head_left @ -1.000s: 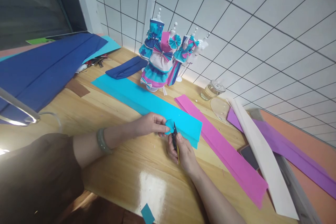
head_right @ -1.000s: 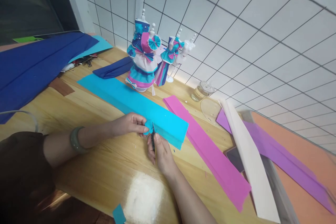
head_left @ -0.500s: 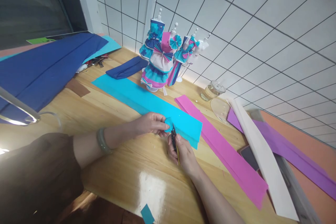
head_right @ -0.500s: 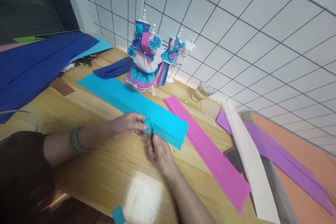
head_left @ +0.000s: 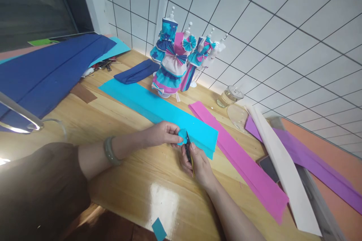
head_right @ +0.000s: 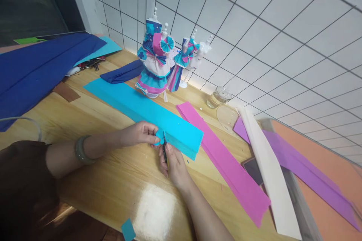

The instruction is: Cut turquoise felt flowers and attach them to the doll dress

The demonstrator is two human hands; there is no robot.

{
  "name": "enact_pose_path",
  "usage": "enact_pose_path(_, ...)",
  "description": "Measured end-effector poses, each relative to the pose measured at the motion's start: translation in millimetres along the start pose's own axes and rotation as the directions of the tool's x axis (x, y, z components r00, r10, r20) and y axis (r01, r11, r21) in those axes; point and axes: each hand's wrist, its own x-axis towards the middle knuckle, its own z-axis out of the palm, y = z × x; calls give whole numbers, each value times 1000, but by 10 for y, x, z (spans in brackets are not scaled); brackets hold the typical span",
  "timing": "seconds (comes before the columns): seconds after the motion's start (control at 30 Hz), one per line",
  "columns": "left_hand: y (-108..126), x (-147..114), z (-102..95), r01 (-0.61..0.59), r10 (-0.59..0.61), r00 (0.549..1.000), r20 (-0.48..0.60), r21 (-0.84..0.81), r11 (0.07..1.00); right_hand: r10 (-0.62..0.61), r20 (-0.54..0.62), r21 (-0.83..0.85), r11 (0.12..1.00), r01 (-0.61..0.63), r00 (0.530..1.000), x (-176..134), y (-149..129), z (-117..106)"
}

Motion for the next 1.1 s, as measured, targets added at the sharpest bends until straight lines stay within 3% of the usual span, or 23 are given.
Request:
enact_pose_path(0.4,-6,-1,-59,-3,3,1000,5,126,992,39,11,-36,999,-39,999,-4,-16,-26)
enact_pose_path(0.67,12,-13,-22,-177,228,969,-92,381,907,45,-27,-38,998,-46,999,3,-42,-21)
enact_pose_path(1.1,29,-21,-45,-50,51,999,-3,159,986,41,-9,-25,999,-41,999,-12,-34,-24)
